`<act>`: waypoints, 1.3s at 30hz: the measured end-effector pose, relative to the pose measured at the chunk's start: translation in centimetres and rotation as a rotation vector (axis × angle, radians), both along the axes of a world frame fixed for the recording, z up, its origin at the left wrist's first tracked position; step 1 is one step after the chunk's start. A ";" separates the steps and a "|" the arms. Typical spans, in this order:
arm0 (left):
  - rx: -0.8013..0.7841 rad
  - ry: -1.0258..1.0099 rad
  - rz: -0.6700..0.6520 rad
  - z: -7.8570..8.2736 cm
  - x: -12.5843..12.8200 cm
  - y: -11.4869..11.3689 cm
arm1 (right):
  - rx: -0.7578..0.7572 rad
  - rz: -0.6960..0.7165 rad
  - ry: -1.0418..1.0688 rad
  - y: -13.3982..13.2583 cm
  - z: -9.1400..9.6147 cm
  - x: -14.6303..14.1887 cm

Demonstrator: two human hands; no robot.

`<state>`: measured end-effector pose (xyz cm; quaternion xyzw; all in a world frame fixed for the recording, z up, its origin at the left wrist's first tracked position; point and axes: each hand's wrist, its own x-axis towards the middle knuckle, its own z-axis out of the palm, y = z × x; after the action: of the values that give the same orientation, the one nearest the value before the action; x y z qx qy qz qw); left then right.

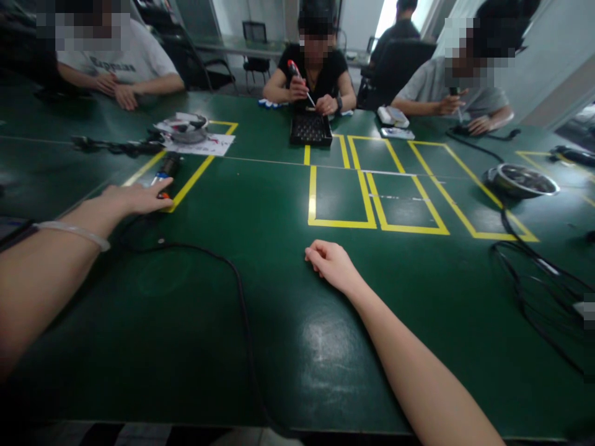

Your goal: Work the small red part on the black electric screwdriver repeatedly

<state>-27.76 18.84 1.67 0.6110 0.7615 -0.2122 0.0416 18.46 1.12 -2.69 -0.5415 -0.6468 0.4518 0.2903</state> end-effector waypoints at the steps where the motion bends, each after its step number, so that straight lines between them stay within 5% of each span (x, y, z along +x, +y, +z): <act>1: 0.017 -0.011 -0.002 0.0 0.2 -0.3 | 0.003 0.002 -0.012 0.0 0.0 0.0; 14: 0.202 -0.053 -0.151 -0.4 7.3 -6.9 | 0.013 0.000 -0.013 -0.1 0.1 -0.6; 22: 0.238 -0.018 -0.404 0.0 16.2 -13.3 | 0.255 -0.004 -0.053 -1.1 1.1 -2.1; 27: 0.286 -0.053 -0.579 -0.2 21.4 -16.7 | 0.224 0.093 -0.113 -1.8 1.0 -3.3; 33: 0.285 -0.152 -0.673 -0.4 25.6 -18.5 | 0.174 0.084 -0.211 -1.8 1.2 -3.9; 39: 0.294 -0.236 -0.733 -0.5 26.9 -19.2 | 0.171 0.053 -0.240 -1.6 1.1 -3.4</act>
<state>-0.91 -0.33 1.21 0.8614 0.5057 -0.0304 -0.0373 15.10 -0.48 -1.58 -0.5475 -0.7272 0.3347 0.2437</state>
